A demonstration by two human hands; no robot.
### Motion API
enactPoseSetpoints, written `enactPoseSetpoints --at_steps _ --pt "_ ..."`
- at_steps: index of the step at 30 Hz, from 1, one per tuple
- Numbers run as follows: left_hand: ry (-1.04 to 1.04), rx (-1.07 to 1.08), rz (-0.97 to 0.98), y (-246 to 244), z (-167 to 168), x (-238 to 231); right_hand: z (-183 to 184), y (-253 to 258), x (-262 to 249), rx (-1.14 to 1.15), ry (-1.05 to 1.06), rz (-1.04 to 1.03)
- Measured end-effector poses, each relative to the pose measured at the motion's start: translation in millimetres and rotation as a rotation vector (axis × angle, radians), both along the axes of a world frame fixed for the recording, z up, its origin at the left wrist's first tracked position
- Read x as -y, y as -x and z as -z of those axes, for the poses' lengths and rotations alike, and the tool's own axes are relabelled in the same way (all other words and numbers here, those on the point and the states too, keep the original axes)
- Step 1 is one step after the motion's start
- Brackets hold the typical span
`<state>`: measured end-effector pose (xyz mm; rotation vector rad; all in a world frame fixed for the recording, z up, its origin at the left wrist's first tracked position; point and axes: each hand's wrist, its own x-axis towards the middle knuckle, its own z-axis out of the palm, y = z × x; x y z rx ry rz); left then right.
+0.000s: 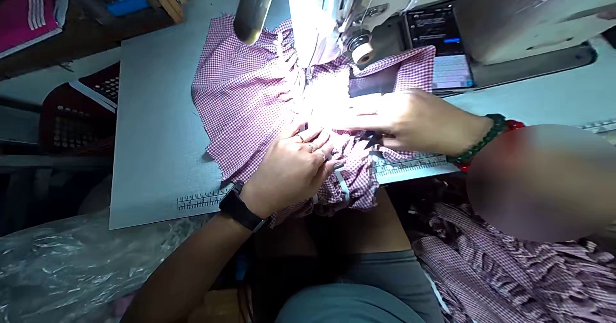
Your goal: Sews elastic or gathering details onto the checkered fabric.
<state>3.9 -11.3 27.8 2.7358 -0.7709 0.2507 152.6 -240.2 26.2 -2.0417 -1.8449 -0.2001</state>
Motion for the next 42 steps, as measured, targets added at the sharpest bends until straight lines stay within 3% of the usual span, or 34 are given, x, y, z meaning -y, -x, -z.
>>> enactPoseSetpoints --at_steps 42 --pt "-0.034 -0.005 -0.024 7.8 0.6 5.3 1.1 1.4 3.3 0.032 0.007 -0.028"
